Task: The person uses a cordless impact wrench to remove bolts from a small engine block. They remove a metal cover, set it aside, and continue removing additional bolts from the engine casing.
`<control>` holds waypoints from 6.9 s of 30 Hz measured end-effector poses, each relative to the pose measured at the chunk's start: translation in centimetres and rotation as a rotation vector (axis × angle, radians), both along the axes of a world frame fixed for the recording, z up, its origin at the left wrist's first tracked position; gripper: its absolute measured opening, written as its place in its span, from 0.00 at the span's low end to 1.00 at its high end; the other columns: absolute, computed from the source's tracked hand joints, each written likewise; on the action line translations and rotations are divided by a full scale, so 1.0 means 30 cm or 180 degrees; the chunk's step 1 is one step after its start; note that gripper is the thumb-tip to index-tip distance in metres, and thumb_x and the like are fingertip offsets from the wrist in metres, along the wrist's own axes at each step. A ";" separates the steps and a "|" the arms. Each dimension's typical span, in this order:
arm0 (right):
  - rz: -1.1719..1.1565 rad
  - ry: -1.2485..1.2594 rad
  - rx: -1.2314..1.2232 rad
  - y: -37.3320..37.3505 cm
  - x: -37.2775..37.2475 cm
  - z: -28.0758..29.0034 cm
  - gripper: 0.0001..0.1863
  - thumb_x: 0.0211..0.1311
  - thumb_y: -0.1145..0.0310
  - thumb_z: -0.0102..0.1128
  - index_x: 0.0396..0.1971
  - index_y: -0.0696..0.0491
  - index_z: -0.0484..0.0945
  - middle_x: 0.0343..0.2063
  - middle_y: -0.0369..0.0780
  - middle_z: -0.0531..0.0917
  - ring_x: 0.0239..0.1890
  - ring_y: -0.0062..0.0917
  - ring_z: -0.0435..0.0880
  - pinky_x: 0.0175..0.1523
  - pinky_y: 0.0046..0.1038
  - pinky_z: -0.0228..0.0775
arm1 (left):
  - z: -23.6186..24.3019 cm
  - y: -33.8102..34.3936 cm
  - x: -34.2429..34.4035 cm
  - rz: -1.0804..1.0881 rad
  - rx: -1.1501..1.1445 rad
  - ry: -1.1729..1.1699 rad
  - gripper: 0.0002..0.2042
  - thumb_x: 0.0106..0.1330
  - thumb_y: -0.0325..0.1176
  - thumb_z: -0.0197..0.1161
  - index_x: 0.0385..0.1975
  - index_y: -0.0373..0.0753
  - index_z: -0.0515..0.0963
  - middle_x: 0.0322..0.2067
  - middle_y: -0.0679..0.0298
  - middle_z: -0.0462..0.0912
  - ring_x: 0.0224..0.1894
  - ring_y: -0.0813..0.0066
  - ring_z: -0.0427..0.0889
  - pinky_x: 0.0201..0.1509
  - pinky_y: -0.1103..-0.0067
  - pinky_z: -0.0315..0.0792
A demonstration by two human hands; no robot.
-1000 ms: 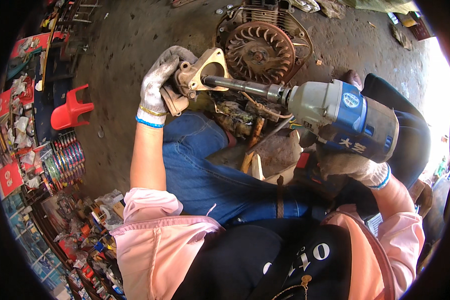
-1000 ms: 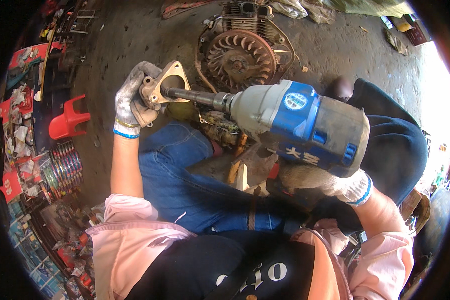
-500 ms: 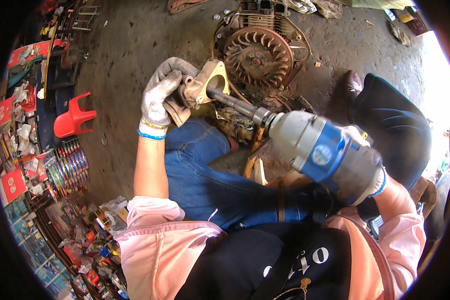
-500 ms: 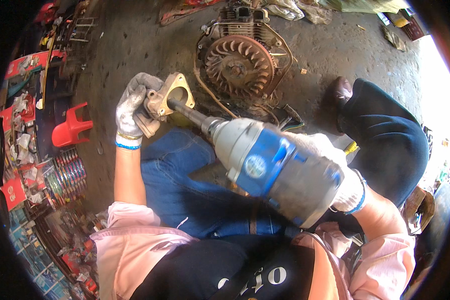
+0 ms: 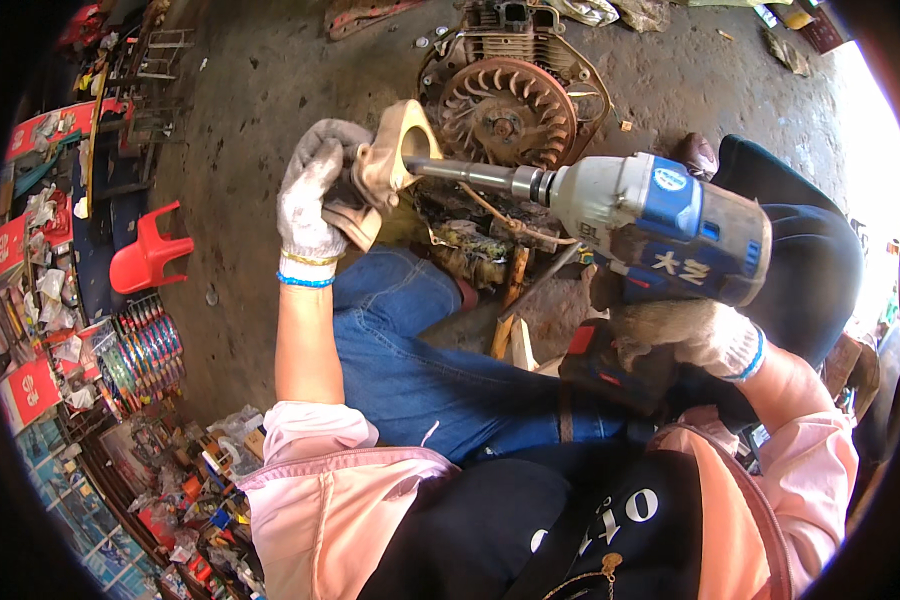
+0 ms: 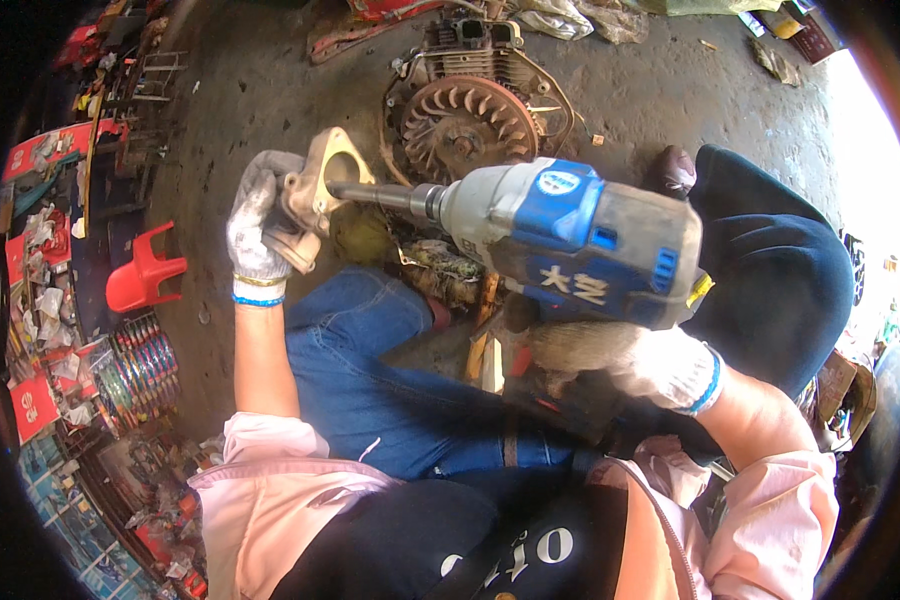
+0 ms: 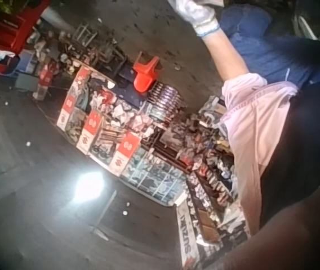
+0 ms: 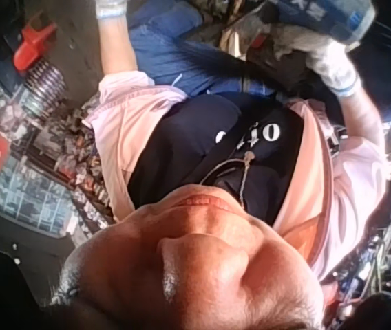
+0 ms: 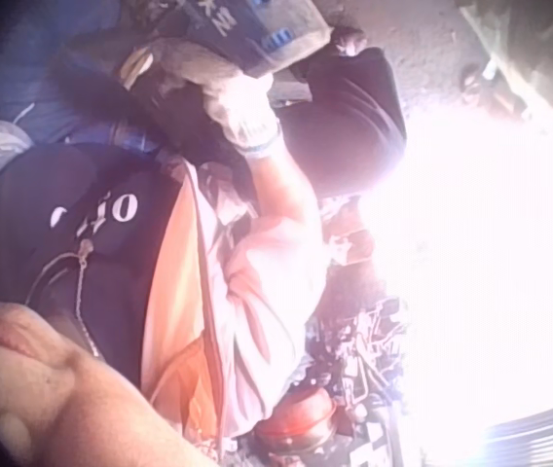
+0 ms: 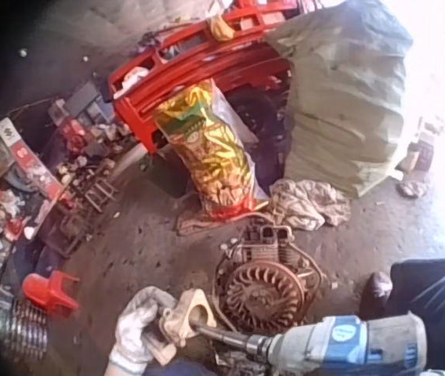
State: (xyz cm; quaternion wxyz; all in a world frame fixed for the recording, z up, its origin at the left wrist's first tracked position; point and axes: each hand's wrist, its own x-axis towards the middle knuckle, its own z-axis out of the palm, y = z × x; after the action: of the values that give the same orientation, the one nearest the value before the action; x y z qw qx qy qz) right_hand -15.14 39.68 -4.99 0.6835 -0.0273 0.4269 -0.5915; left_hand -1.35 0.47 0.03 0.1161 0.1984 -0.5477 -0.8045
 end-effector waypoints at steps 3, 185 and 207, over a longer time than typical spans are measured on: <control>0.0065 0.1402 -0.0568 -0.003 -0.011 0.000 0.28 0.61 0.74 0.71 0.62 0.53 0.76 0.53 0.39 0.83 0.52 0.28 0.82 0.57 0.31 0.77 | 0.003 -0.007 -0.004 0.0027 -0.0112 -0.0106 0.12 0.75 0.36 0.54 0.44 0.30 0.74 0.31 0.54 0.84 0.26 0.66 0.85 0.33 0.74 0.82; 0.0060 0.4432 0.0038 -0.274 -0.133 0.107 0.20 0.74 0.55 0.54 0.53 0.55 0.80 0.41 0.48 0.86 0.40 0.44 0.87 0.44 0.37 0.80 | -0.248 0.445 -0.180 -0.0750 0.0412 -0.1124 0.25 0.57 0.26 0.76 0.55 0.35 0.77 0.45 0.65 0.84 0.46 0.76 0.82 0.53 0.78 0.78; 0.0122 0.3388 0.0420 -0.295 -0.135 0.035 0.46 0.55 0.50 0.72 0.69 0.58 0.65 0.56 0.54 0.80 0.62 0.42 0.78 0.67 0.35 0.69 | -0.168 0.407 -0.145 -0.1121 0.1670 -0.0372 0.29 0.69 0.24 0.56 0.71 0.35 0.62 0.62 0.58 0.76 0.62 0.68 0.77 0.68 0.71 0.71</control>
State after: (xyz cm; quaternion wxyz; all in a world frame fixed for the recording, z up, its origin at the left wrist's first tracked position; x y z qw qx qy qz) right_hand -19.18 30.83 -3.93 0.3835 -0.2882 0.7501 -0.4552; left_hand -5.69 12.70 -5.02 -0.1117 0.1696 -0.3533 -0.9132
